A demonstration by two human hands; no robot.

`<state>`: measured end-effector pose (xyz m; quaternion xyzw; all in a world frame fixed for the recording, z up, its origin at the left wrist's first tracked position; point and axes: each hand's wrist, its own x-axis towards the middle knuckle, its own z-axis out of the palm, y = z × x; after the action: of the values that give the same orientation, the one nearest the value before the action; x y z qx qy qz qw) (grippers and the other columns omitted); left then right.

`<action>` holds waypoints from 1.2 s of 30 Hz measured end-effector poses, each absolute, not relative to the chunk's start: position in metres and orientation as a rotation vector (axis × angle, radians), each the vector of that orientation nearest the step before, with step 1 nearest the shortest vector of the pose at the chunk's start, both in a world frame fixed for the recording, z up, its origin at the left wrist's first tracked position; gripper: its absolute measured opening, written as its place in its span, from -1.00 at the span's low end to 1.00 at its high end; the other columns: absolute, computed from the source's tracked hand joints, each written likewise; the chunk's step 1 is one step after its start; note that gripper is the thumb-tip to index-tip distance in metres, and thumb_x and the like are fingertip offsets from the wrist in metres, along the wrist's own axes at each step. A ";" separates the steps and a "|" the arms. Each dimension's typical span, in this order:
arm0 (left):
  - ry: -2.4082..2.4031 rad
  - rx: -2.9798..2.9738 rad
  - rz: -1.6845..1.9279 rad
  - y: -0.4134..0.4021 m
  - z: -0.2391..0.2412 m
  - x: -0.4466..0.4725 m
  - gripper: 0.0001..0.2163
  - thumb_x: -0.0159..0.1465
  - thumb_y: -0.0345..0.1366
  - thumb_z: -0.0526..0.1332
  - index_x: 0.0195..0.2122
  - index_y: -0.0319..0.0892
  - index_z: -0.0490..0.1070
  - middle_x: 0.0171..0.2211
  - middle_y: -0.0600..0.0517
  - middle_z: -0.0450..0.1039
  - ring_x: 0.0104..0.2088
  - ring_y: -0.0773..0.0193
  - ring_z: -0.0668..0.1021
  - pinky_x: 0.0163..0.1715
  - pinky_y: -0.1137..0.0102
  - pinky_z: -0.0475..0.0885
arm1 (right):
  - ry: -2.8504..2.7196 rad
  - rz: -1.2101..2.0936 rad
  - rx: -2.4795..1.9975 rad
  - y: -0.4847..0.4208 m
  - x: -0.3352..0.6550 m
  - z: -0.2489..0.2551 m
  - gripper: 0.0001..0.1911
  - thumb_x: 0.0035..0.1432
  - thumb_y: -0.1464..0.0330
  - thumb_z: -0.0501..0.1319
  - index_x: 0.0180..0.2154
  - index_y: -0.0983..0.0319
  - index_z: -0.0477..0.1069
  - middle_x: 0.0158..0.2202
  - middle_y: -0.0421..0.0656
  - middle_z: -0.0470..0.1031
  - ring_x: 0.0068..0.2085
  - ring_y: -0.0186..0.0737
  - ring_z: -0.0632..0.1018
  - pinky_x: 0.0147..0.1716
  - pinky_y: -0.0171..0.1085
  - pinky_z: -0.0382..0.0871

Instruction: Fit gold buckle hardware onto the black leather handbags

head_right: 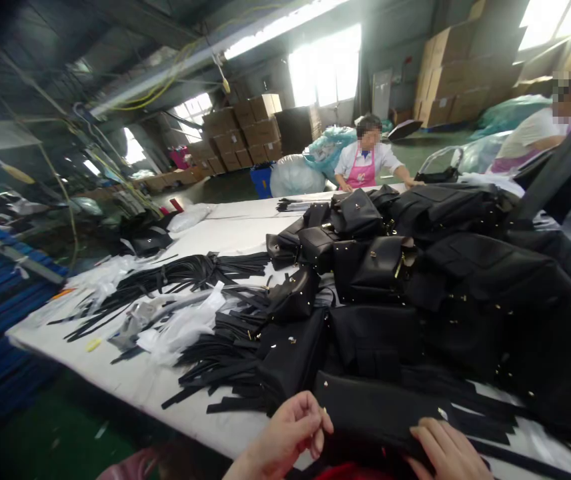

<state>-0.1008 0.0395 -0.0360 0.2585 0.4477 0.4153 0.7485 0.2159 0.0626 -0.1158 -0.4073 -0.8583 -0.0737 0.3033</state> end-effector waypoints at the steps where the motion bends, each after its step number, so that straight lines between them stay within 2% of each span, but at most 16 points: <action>1: 0.969 0.572 0.905 0.042 -0.032 -0.100 -0.60 0.02 -0.08 0.44 -0.44 -0.21 0.24 -0.42 -0.04 0.51 -0.62 0.46 0.42 -0.63 0.54 0.25 | -2.264 -0.056 -1.196 0.062 0.216 -0.116 -0.75 0.04 0.18 0.30 -0.21 0.10 0.49 -0.23 -0.15 0.56 -0.24 -0.08 0.56 -0.26 -0.17 0.47; 4: 0.976 0.638 0.862 0.045 -0.025 -0.095 -0.64 0.06 -0.15 0.43 -0.43 -0.22 0.26 -0.48 0.02 0.48 -0.62 0.47 0.42 -0.61 0.55 0.29 | -2.044 0.364 -1.517 0.063 0.229 -0.115 -0.72 0.14 0.10 0.23 -0.20 0.13 0.50 -0.15 -0.11 0.52 -0.09 -0.06 0.52 -0.08 -0.11 0.42; 6: 0.990 0.656 0.813 0.045 -0.024 -0.094 -0.66 0.07 -0.17 0.43 -0.42 -0.22 0.27 -0.50 0.05 0.48 -0.62 0.47 0.42 -0.60 0.55 0.30 | -1.707 0.548 -1.738 0.068 0.246 -0.118 -0.64 0.14 0.03 0.17 -0.33 0.17 0.52 -0.16 -0.07 0.51 -0.05 0.00 0.48 0.03 -0.02 0.32; 9: 1.013 0.663 0.727 0.044 -0.025 -0.090 -0.69 0.05 -0.18 0.43 -0.38 -0.24 0.34 -0.51 0.05 0.47 -0.62 0.46 0.42 -0.58 0.53 0.31 | -1.290 0.806 -1.989 0.076 0.273 -0.124 -0.53 -0.05 -0.09 0.22 -0.59 0.18 0.43 -0.31 -0.05 0.51 -0.08 0.09 0.47 0.06 0.02 0.25; 11: 1.030 0.695 0.691 0.044 -0.024 -0.087 -0.69 0.06 -0.16 0.42 -0.31 -0.28 0.45 -0.49 0.05 0.46 -0.59 0.46 0.42 -0.56 0.52 0.31 | -1.145 0.948 -2.088 0.080 0.283 -0.129 -0.52 -0.15 -0.10 0.28 -0.65 0.18 0.37 -0.44 -0.06 0.50 -0.16 0.11 0.49 -0.01 0.03 0.30; 13: 1.054 0.736 0.668 0.045 -0.024 -0.082 -0.65 0.08 -0.12 0.40 -0.24 -0.31 0.52 -0.49 0.06 0.42 -0.59 0.49 0.39 -0.56 0.54 0.28 | -1.030 1.109 -2.121 0.080 0.284 -0.133 -0.52 -0.15 -0.10 0.29 -0.59 0.20 0.42 -0.49 -0.05 0.51 -0.23 0.10 0.53 -0.13 0.00 0.38; 17: 1.121 0.786 0.632 0.048 -0.023 -0.076 -0.60 0.13 -0.01 0.33 -0.26 -0.32 0.53 -0.56 0.13 0.31 -0.67 0.55 0.23 -0.68 0.55 0.06 | -0.871 1.513 -2.000 0.072 0.268 -0.130 -0.50 0.02 -0.06 0.20 -0.33 0.27 0.52 -0.28 0.05 0.61 -0.24 0.02 0.60 -0.29 -0.09 0.48; 20: 1.219 0.842 0.634 0.049 -0.022 -0.073 -0.61 0.15 0.02 0.28 -0.38 -0.30 0.49 -0.67 0.20 0.20 -0.71 0.54 0.13 -0.70 0.53 -0.04 | -0.888 1.685 -1.869 0.063 0.244 -0.114 -0.52 0.00 0.03 0.28 -0.18 0.26 0.51 -0.14 0.03 0.60 -0.15 -0.01 0.60 -0.19 -0.13 0.49; 22: 1.298 0.966 0.648 0.050 -0.020 -0.070 -0.65 0.19 -0.03 0.25 -0.44 -0.28 0.48 -0.69 0.17 0.23 -0.68 0.50 0.20 -0.67 0.53 0.06 | -1.010 1.691 -1.812 0.060 0.223 -0.099 -0.48 -0.04 0.07 0.33 -0.11 0.25 0.49 -0.07 0.00 0.57 -0.07 -0.01 0.57 -0.06 -0.14 0.44; 23: 1.326 1.055 0.648 0.052 -0.018 -0.068 -0.68 0.21 -0.07 0.23 -0.44 -0.27 0.50 -0.66 0.13 0.32 -0.64 0.46 0.29 -0.62 0.53 0.17 | -1.095 1.653 -1.815 0.059 0.213 -0.093 -0.46 -0.06 0.08 0.35 -0.09 0.26 0.48 -0.05 0.00 0.57 -0.04 0.00 0.56 -0.01 -0.12 0.41; 25: 1.347 1.271 0.634 0.057 -0.015 -0.062 -0.73 0.28 -0.15 0.17 -0.37 -0.24 0.55 -0.48 0.03 0.52 -0.45 0.34 0.49 -0.40 0.47 0.36 | -1.280 1.521 -1.866 0.058 0.193 -0.082 -0.44 -0.10 0.12 0.37 -0.08 0.30 0.46 -0.07 0.02 0.57 -0.05 0.03 0.55 0.00 -0.09 0.39; 28: 1.326 1.563 0.602 0.067 -0.014 -0.051 -0.73 0.34 -0.25 0.07 -0.21 -0.17 0.57 -0.22 -0.01 0.59 -0.18 0.25 0.56 -0.08 0.37 0.39 | -1.508 1.295 -1.894 0.058 0.173 -0.074 -0.48 -0.10 0.18 0.35 -0.10 0.30 0.44 -0.11 0.05 0.57 -0.10 0.05 0.56 -0.05 -0.07 0.41; 30: 1.313 1.702 0.541 0.072 -0.016 -0.042 -0.77 0.31 -0.25 0.13 -0.15 -0.15 0.57 -0.26 0.01 0.59 -0.21 0.24 0.56 -0.08 0.37 0.40 | -1.613 1.173 -1.856 0.057 0.166 -0.070 -0.52 -0.07 0.21 0.31 -0.09 0.29 0.42 -0.12 0.04 0.56 -0.11 0.04 0.56 -0.07 -0.08 0.41; 33: 1.315 1.847 0.452 0.076 -0.020 -0.027 -0.76 0.21 -0.22 0.28 -0.12 -0.13 0.56 -0.42 0.05 0.53 -0.35 0.25 0.53 -0.24 0.39 0.42 | -1.703 1.084 -1.756 0.053 0.162 -0.065 -0.52 -0.04 0.23 0.27 -0.05 0.27 0.39 -0.10 0.00 0.55 -0.09 0.01 0.55 -0.06 -0.10 0.40; 36: 1.316 1.956 0.442 0.078 -0.021 -0.016 -0.75 0.21 -0.23 0.29 -0.08 -0.10 0.53 -0.39 0.07 0.53 -0.34 0.27 0.53 -0.23 0.41 0.42 | -1.772 1.074 -1.659 0.050 0.159 -0.060 -0.51 -0.02 0.25 0.26 -0.02 0.25 0.36 -0.07 -0.01 0.53 -0.04 0.01 0.53 -0.02 -0.08 0.38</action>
<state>-0.0163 0.0785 -0.0206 0.7599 0.5113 0.1719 0.3629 0.1592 0.0502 -0.0602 -0.6065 -0.6480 0.3926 0.2412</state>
